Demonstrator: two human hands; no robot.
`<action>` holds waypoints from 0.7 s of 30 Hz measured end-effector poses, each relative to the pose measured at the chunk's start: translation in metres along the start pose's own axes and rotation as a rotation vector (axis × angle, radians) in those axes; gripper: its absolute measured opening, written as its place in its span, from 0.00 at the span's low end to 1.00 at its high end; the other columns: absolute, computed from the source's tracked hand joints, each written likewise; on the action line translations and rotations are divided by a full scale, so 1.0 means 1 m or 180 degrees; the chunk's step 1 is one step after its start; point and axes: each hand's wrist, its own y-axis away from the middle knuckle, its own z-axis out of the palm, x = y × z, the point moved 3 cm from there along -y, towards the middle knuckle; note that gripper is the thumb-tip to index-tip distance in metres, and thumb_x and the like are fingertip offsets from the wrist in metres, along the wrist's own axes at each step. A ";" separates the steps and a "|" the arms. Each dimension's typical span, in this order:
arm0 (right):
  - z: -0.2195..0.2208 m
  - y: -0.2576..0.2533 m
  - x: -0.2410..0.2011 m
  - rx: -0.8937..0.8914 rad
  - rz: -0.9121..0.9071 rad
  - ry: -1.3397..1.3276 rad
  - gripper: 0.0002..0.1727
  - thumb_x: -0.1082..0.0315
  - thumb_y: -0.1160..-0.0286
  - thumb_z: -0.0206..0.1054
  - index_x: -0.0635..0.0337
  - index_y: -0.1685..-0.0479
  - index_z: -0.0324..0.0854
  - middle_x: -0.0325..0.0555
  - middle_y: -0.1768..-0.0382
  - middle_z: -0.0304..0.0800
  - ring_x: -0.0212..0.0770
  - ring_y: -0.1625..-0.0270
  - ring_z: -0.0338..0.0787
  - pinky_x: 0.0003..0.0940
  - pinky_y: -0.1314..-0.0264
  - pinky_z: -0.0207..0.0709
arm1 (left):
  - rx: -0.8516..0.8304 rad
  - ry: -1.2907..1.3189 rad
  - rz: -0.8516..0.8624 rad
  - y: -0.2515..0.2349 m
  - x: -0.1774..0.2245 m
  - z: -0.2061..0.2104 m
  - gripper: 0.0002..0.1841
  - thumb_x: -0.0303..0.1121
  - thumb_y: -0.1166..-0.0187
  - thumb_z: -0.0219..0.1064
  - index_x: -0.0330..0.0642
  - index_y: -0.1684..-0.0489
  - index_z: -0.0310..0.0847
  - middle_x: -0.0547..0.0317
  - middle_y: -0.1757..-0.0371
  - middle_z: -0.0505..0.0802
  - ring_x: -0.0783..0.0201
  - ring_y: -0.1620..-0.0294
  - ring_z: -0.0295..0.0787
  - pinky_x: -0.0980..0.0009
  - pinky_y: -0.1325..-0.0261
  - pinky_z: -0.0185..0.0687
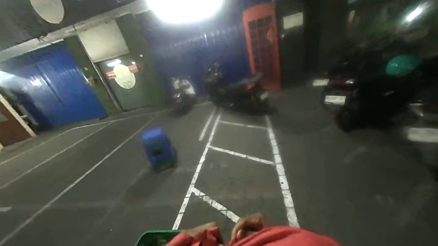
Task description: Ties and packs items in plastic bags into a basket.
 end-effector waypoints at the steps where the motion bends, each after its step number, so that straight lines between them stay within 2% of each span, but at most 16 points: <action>1: -0.027 -0.002 0.010 -0.0507 0.0014 0.0265 0.21 0.60 0.20 0.69 0.75 0.66 0.89 0.49 0.67 0.95 0.26 0.62 0.92 0.21 0.51 0.83 | -0.0039 0.0014 -0.0133 0.002 -0.006 -0.005 0.06 0.24 0.22 0.65 0.44 0.60 0.88 0.72 0.67 0.92 0.78 0.66 0.88 0.78 0.61 0.86; 3: -0.068 -0.011 0.016 -0.1272 0.0036 0.0616 0.18 0.61 0.15 0.63 0.70 0.54 0.90 0.46 0.57 0.97 0.25 0.52 0.92 0.22 0.43 0.83 | -0.0004 -0.0006 -0.0137 0.007 -0.019 -0.010 0.06 0.25 0.19 0.63 0.43 0.58 0.87 0.72 0.66 0.92 0.78 0.63 0.88 0.78 0.56 0.86; 4: -0.081 -0.019 0.011 -0.1582 0.0139 0.0747 0.17 0.62 0.13 0.62 0.69 0.51 0.90 0.44 0.54 0.96 0.24 0.50 0.91 0.20 0.41 0.82 | -0.0027 0.0067 0.0050 0.007 -0.026 -0.012 0.06 0.29 0.18 0.64 0.44 0.57 0.88 0.72 0.65 0.92 0.78 0.62 0.87 0.78 0.54 0.85; 6: -0.088 -0.032 -0.019 -0.1954 0.0584 0.1154 0.15 0.69 0.15 0.61 0.73 0.48 0.87 0.51 0.53 0.95 0.30 0.50 0.90 0.24 0.40 0.80 | 0.0009 0.0084 0.0286 0.003 -0.025 -0.007 0.07 0.28 0.17 0.62 0.44 0.58 0.88 0.74 0.65 0.92 0.81 0.61 0.87 0.78 0.53 0.85; 8: -0.091 -0.040 -0.042 -0.2143 0.0566 0.1354 0.13 0.70 0.16 0.62 0.70 0.50 0.88 0.46 0.58 0.94 0.26 0.56 0.90 0.22 0.47 0.82 | -0.0013 -0.0015 0.0256 0.004 -0.016 0.001 0.08 0.26 0.17 0.60 0.44 0.57 0.87 0.76 0.65 0.92 0.82 0.62 0.87 0.80 0.54 0.85; 10: -0.087 -0.044 -0.071 -0.2186 0.0616 0.1760 0.12 0.67 0.15 0.63 0.66 0.53 0.90 0.44 0.63 0.93 0.27 0.62 0.88 0.25 0.55 0.81 | -0.0221 -0.0143 0.0220 0.003 -0.021 0.000 0.07 0.33 0.13 0.61 0.48 0.53 0.87 0.79 0.63 0.92 0.84 0.61 0.87 0.81 0.53 0.84; 12: -0.082 -0.047 -0.092 -0.2202 0.0587 0.2216 0.13 0.63 0.15 0.65 0.63 0.54 0.91 0.40 0.66 0.92 0.26 0.66 0.86 0.24 0.60 0.80 | -0.0156 -0.0219 0.0225 -0.004 -0.037 -0.001 0.06 0.30 0.16 0.63 0.41 0.52 0.86 0.70 0.63 0.92 0.77 0.61 0.89 0.75 0.55 0.88; 13: -0.075 -0.047 -0.100 -0.2238 0.0525 0.2495 0.12 0.62 0.16 0.66 0.60 0.54 0.92 0.39 0.67 0.92 0.26 0.67 0.86 0.25 0.62 0.81 | -0.0042 -0.0340 0.0194 -0.008 -0.042 0.000 0.07 0.31 0.17 0.65 0.38 0.51 0.85 0.67 0.61 0.93 0.76 0.59 0.90 0.73 0.52 0.89; 14: -0.065 -0.043 -0.106 -0.2290 0.0435 0.2860 0.10 0.62 0.16 0.67 0.57 0.54 0.92 0.39 0.68 0.91 0.30 0.67 0.87 0.30 0.62 0.82 | 0.0075 -0.0563 0.0191 -0.012 -0.048 0.000 0.09 0.32 0.17 0.66 0.36 0.49 0.85 0.66 0.59 0.94 0.76 0.57 0.90 0.73 0.47 0.89; 15: -0.049 -0.035 -0.108 -0.2329 0.0336 0.3277 0.08 0.64 0.18 0.67 0.55 0.55 0.90 0.41 0.68 0.91 0.37 0.66 0.89 0.40 0.62 0.83 | 0.0228 -0.0750 0.0166 -0.019 -0.057 -0.004 0.10 0.32 0.18 0.66 0.34 0.50 0.86 0.65 0.60 0.94 0.76 0.57 0.90 0.73 0.47 0.89; 16: -0.030 -0.022 -0.105 -0.2305 0.0205 0.3681 0.06 0.65 0.21 0.68 0.54 0.56 0.89 0.45 0.68 0.90 0.46 0.66 0.91 0.51 0.64 0.84 | 0.0374 -0.0815 0.0140 -0.026 -0.067 -0.010 0.10 0.32 0.17 0.64 0.33 0.50 0.85 0.64 0.60 0.94 0.76 0.57 0.90 0.73 0.46 0.89; 17: -0.010 -0.007 -0.097 -0.2142 -0.0044 0.4044 0.05 0.64 0.22 0.68 0.54 0.57 0.87 0.47 0.68 0.91 0.50 0.66 0.92 0.55 0.66 0.85 | 0.0473 -0.0763 0.0079 -0.034 -0.077 -0.018 0.10 0.31 0.16 0.61 0.34 0.50 0.84 0.63 0.60 0.94 0.74 0.57 0.90 0.72 0.46 0.89; 19: 0.027 0.023 -0.064 -0.1382 -0.0849 0.4366 0.06 0.65 0.22 0.67 0.53 0.65 0.88 0.42 0.73 0.90 0.44 0.71 0.92 0.44 0.73 0.85 | 0.0602 -0.0305 -0.0093 -0.046 -0.093 -0.030 0.10 0.30 0.15 0.57 0.36 0.53 0.84 0.61 0.64 0.92 0.70 0.63 0.90 0.68 0.56 0.89; 21: 0.056 0.043 -0.031 -0.0682 -0.0987 0.4283 0.09 0.68 0.19 0.63 0.55 0.65 0.88 0.43 0.74 0.88 0.43 0.72 0.89 0.39 0.73 0.83 | 0.0787 0.0021 -0.0377 -0.047 -0.095 -0.024 0.10 0.33 0.15 0.60 0.38 0.58 0.86 0.61 0.69 0.92 0.68 0.68 0.89 0.68 0.64 0.88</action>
